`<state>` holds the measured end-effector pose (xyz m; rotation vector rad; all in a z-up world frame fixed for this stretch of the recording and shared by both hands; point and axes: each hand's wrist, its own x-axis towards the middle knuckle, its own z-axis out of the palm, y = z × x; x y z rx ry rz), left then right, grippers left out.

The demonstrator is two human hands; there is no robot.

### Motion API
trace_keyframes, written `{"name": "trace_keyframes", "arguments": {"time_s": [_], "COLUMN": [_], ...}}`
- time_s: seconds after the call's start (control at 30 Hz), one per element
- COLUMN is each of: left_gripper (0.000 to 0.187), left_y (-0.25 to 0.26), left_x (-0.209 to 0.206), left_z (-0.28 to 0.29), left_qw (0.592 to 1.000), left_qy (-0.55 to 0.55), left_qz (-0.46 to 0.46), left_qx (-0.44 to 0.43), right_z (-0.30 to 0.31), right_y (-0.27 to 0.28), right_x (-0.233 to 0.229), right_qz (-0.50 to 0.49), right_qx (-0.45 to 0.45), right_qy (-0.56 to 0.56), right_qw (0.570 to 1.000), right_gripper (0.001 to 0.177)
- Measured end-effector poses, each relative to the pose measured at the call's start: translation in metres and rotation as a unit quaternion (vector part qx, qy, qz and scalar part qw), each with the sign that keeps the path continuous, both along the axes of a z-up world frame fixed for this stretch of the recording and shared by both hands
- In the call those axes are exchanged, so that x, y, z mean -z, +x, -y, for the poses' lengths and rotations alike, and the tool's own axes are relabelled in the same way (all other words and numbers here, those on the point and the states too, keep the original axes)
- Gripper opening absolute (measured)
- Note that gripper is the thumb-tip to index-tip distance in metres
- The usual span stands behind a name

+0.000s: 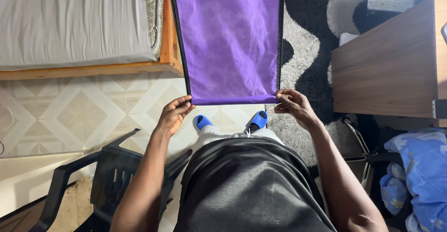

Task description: The person folds the purple fabric door of a portable wardrobe from the bottom upward, then secures the rolled fabric at the top using a strap. The wardrobe contains folded clothes on shelves inside.

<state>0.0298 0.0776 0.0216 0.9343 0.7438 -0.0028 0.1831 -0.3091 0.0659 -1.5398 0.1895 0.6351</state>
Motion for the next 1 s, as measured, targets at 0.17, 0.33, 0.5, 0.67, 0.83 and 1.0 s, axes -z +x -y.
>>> {"name": "trace_keyframes", "arguments": {"time_s": [0.17, 0.33, 0.5, 0.67, 0.83, 1.0], "left_gripper": [0.035, 0.036, 0.028, 0.03, 0.031, 0.025], "left_y": [-0.006, -0.008, 0.005, 0.01, 0.013, 0.012], "left_x": [-0.003, 0.006, 0.016, 0.005, 0.018, 0.025], "left_z": [-0.005, -0.002, 0.002, 0.006, 0.004, -0.007], "left_qw": [0.999, 0.997, 0.996, 0.994, 0.992, 0.993], "left_qy": [0.024, 0.068, 0.088, 0.094, 0.106, 0.101], "left_qz": [0.004, 0.006, 0.017, 0.012, 0.017, 0.023], "left_qx": [0.03, 0.032, -0.021, -0.05, -0.071, -0.058], "right_z": [0.003, 0.009, 0.001, 0.001, -0.008, -0.009], "right_y": [-0.003, -0.001, 0.001, 0.005, 0.005, 0.014], "right_x": [-0.007, 0.002, 0.0, 0.012, -0.002, 0.002], "right_qz": [0.0, -0.01, 0.011, 0.031, 0.049, 0.041], "right_qx": [-0.044, -0.033, 0.032, 0.069, 0.081, 0.065], "right_qy": [0.019, 0.03, 0.021, 0.02, 0.04, 0.014], "right_qw": [0.999, 0.999, 0.999, 0.997, 0.995, 0.997], "right_gripper": [0.044, 0.036, 0.032, 0.031, 0.042, 0.029]}}
